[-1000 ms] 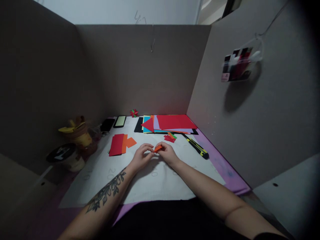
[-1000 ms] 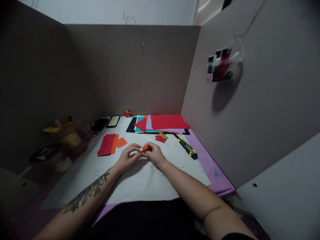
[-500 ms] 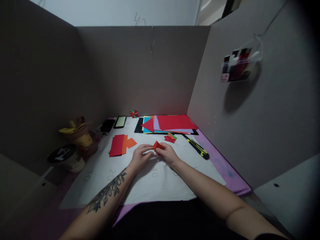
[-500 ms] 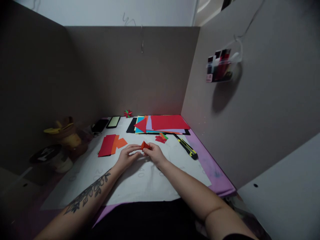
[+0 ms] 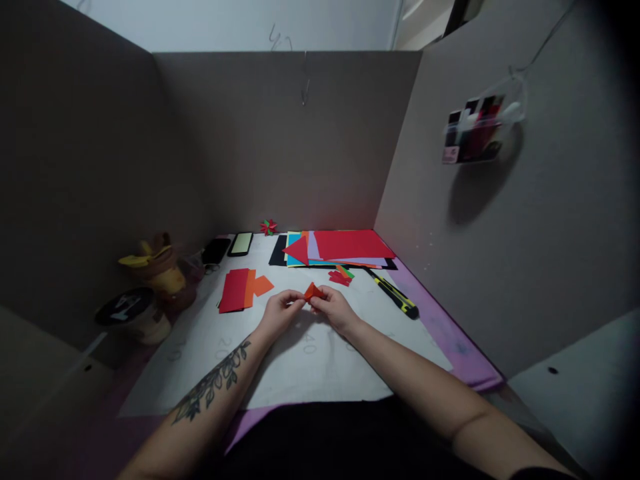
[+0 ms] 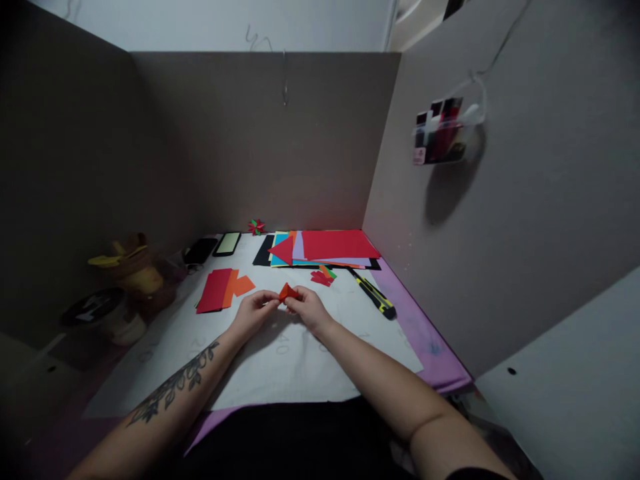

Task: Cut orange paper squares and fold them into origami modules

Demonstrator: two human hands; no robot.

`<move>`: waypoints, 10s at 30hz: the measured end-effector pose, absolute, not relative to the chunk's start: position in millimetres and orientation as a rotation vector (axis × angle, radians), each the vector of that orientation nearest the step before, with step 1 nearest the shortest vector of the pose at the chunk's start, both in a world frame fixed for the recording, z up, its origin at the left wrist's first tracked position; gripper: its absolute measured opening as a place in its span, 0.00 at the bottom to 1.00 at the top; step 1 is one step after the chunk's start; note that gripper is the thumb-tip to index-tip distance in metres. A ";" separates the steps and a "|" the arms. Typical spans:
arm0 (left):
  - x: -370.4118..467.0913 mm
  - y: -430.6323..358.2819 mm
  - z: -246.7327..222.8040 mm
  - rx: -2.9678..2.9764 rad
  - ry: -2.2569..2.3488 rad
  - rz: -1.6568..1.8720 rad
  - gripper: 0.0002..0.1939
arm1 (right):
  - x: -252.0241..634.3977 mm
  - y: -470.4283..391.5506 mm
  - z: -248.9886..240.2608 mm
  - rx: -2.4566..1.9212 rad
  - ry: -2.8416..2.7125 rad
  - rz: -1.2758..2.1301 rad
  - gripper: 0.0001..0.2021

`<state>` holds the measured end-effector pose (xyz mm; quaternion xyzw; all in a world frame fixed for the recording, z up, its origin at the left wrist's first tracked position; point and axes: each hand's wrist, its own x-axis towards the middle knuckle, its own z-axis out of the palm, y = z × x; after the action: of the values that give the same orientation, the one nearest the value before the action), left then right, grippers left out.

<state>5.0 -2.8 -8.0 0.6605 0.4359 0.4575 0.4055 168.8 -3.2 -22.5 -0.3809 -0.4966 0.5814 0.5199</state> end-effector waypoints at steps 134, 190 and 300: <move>-2.7 -1.3 -11.2 1.523 1.053 0.943 0.10 | 170.1 0.6 -27.1 -0.958 -1.470 1.023 0.07; 3.0 -15.8 -1.8 1.815 1.034 1.415 0.04 | 163.8 -17.4 -8.3 -0.854 -1.388 0.845 0.05; 2.9 -2.0 -13.0 1.361 1.122 1.206 0.07 | 168.1 -14.1 -20.8 -0.991 -1.783 0.495 0.07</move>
<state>2.9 -2.0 -13.0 0.5581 0.4602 0.4947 0.4816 168.1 -14.1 -20.8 -0.4096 -0.7367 0.2046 0.4977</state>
